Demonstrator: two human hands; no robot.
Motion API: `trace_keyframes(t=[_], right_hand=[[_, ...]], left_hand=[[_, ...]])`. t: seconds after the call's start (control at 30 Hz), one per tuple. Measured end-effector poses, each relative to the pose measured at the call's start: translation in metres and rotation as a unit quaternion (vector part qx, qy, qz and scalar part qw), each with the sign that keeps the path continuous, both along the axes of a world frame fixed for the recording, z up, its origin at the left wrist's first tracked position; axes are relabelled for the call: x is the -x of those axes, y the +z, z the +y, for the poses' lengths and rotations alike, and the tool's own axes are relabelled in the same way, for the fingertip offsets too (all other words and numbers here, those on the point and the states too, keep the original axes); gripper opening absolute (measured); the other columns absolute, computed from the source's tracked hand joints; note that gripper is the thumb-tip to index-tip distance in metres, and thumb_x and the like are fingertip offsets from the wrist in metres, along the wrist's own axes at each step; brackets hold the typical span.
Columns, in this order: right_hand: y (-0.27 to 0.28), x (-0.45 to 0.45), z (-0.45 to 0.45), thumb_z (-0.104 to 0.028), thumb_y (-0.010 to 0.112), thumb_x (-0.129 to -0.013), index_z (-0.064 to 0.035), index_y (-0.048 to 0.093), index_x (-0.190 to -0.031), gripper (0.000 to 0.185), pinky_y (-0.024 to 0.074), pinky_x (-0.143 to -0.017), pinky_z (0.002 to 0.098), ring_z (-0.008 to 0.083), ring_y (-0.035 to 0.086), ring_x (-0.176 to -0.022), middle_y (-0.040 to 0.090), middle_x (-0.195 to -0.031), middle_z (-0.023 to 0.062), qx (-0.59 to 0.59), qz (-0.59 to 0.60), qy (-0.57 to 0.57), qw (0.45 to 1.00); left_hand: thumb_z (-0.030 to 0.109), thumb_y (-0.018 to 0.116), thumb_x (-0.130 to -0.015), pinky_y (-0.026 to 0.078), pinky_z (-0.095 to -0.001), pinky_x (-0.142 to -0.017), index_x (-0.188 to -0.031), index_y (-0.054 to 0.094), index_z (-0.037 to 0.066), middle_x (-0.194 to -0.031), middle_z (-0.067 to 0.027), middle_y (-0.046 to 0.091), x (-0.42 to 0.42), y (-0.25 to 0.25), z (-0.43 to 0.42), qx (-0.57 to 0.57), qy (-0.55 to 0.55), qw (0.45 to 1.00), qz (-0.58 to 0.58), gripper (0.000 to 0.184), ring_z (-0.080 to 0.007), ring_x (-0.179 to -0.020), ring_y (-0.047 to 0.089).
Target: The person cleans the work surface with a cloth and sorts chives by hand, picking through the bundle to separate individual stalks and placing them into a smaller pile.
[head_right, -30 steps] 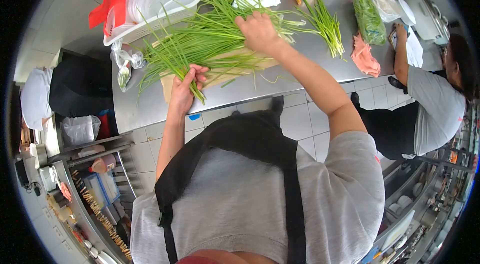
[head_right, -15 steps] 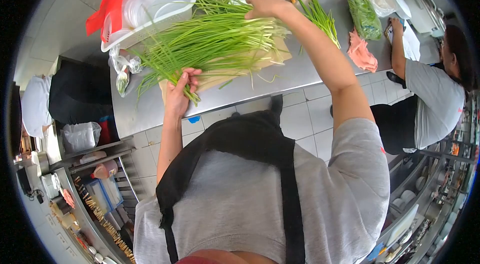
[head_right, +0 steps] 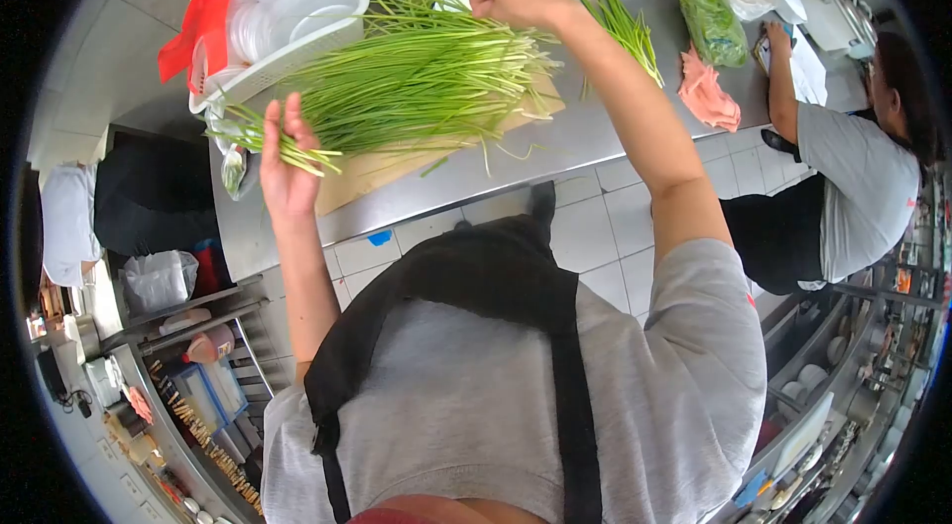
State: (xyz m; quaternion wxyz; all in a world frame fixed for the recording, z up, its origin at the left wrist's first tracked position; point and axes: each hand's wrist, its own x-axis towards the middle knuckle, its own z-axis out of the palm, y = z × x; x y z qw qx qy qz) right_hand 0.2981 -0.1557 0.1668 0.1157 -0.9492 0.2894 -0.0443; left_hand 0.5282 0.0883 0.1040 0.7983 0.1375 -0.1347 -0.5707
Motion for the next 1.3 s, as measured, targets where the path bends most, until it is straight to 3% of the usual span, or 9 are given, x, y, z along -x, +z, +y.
trace_keyframes(t=[0.17, 0.33, 0.67, 0.73, 0.9, 0.97, 1.07, 1.2, 1.3], right_hand=[[-0.018, 0.005, 0.011, -0.008, 0.057, -0.069, -0.0067, 0.058, -0.076, 0.007, 0.0422, -0.057, 0.0317, 0.0237, 0.055, -0.060, 0.057, -0.064, 0.0092, -0.082, -0.063, 0.107, 0.989], [-0.029, -0.002, 0.019, -0.010, 0.053, -0.069, -0.0106, 0.058, -0.071, 0.006, 0.0451, -0.063, 0.0385, 0.0281, 0.058, -0.073, 0.059, -0.070, 0.0099, 0.055, 0.023, -0.076, 0.995], [-0.040, -0.015, -0.001, -0.011, 0.054, -0.067, -0.0109, 0.058, -0.072, 0.006, 0.0450, -0.063, 0.0380, 0.0285, 0.058, -0.072, 0.060, -0.070, 0.0099, 0.047, 0.019, -0.056, 0.997], [-0.031, -0.014, -0.004, -0.010, 0.054, -0.066, -0.0106, 0.058, -0.072, 0.008, 0.0447, -0.063, 0.0371, 0.0294, 0.058, -0.071, 0.060, -0.071, 0.0102, -0.026, -0.079, -0.054, 0.995], [-0.008, -0.020, 0.005, -0.006, 0.057, -0.070, -0.0056, 0.057, -0.072, 0.002, 0.0434, -0.058, 0.0272, 0.0140, 0.057, -0.063, 0.060, -0.067, 0.0038, -0.180, -0.181, -0.014, 0.967], [0.007, -0.021, 0.024, -0.006, 0.055, -0.078, -0.0066, 0.054, -0.080, 0.002, 0.0342, -0.052, 0.0168, 0.0018, 0.047, -0.060, 0.054, -0.067, -0.0048, -0.358, -0.236, -0.016, 0.903], [0.010, -0.023, 0.040, -0.006, 0.058, -0.076, -0.0072, 0.053, -0.081, 0.007, 0.0325, -0.051, 0.0146, 0.0006, 0.047, -0.061, 0.054, -0.066, -0.0043, -0.417, -0.287, -0.045, 0.861], [0.003, -0.023, 0.061, -0.005, 0.060, -0.074, -0.0055, 0.053, -0.082, 0.011, 0.0341, -0.051, 0.0161, 0.0013, 0.047, -0.059, 0.055, -0.065, -0.0039, -0.424, -0.302, -0.017, 0.854], [-0.016, -0.015, 0.063, -0.002, 0.060, -0.070, -0.0034, 0.053, -0.081, 0.013, 0.0385, -0.053, 0.0198, 0.0043, 0.048, -0.058, 0.054, -0.062, -0.0028, -0.180, -0.286, -0.075, 0.938]], left_hand=[[0.018, 0.044, -0.088, 0.045, -0.0272, -0.064, -0.108, 0.049, 0.006, -0.107, -0.0139, 0.053, -0.013, 0.009, -0.004, 0.051, -0.024, 0.998, 0.032, 0.023, -0.0180, -0.085, 0.052], [0.017, 0.045, -0.088, 0.044, -0.0285, -0.065, -0.108, 0.049, 0.007, -0.104, -0.0133, 0.054, -0.009, 0.016, -0.007, 0.055, -0.035, 0.997, 0.037, 0.023, -0.0185, -0.082, 0.052], [0.017, 0.046, -0.087, 0.044, -0.0280, -0.061, -0.103, 0.049, 0.007, -0.095, -0.0096, 0.057, 0.006, 0.018, -0.012, 0.013, -0.038, 0.999, 0.003, 0.019, -0.0164, -0.077, 0.052], [0.017, 0.047, -0.087, 0.043, -0.0275, -0.060, -0.102, 0.049, 0.007, -0.093, -0.0090, 0.058, 0.010, 0.016, -0.012, 0.011, -0.033, 0.999, -0.003, 0.019, -0.0158, -0.076, 0.053], [0.013, 0.051, -0.084, 0.041, -0.0233, -0.055, -0.103, 0.050, 0.005, -0.091, -0.0088, 0.056, 0.030, 0.005, -0.024, -0.030, -0.074, 0.997, 0.018, 0.020, -0.0122, -0.071, 0.050], [0.011, 0.053, -0.083, 0.038, -0.0179, -0.049, -0.104, 0.050, 0.003, -0.091, -0.0093, 0.055, 0.043, -0.002, -0.036, -0.047, -0.110, 0.993, 0.003, 0.023, -0.0088, -0.066, 0.047], [0.011, 0.058, -0.080, 0.037, -0.0186, -0.044, -0.102, 0.051, 0.002, -0.089, -0.0098, 0.056, 0.063, -0.004, -0.061, -0.127, -0.123, 0.984, 0.035, 0.025, -0.0086, -0.059, 0.048], [0.011, 0.058, -0.080, 0.036, -0.0194, -0.043, -0.098, 0.053, 0.000, -0.086, -0.0096, 0.057, 0.081, 0.014, -0.073, -0.112, -0.052, 0.992, -0.007, 0.022, -0.0084, -0.057, 0.047], [0.013, 0.060, -0.079, 0.034, -0.0193, -0.041, -0.090, 0.056, 0.001, -0.078, -0.0074, 0.058, 0.084, 0.022, -0.070, -0.134, 0.089, 0.973, -0.165, 0.017, -0.0073, -0.055, 0.046]])
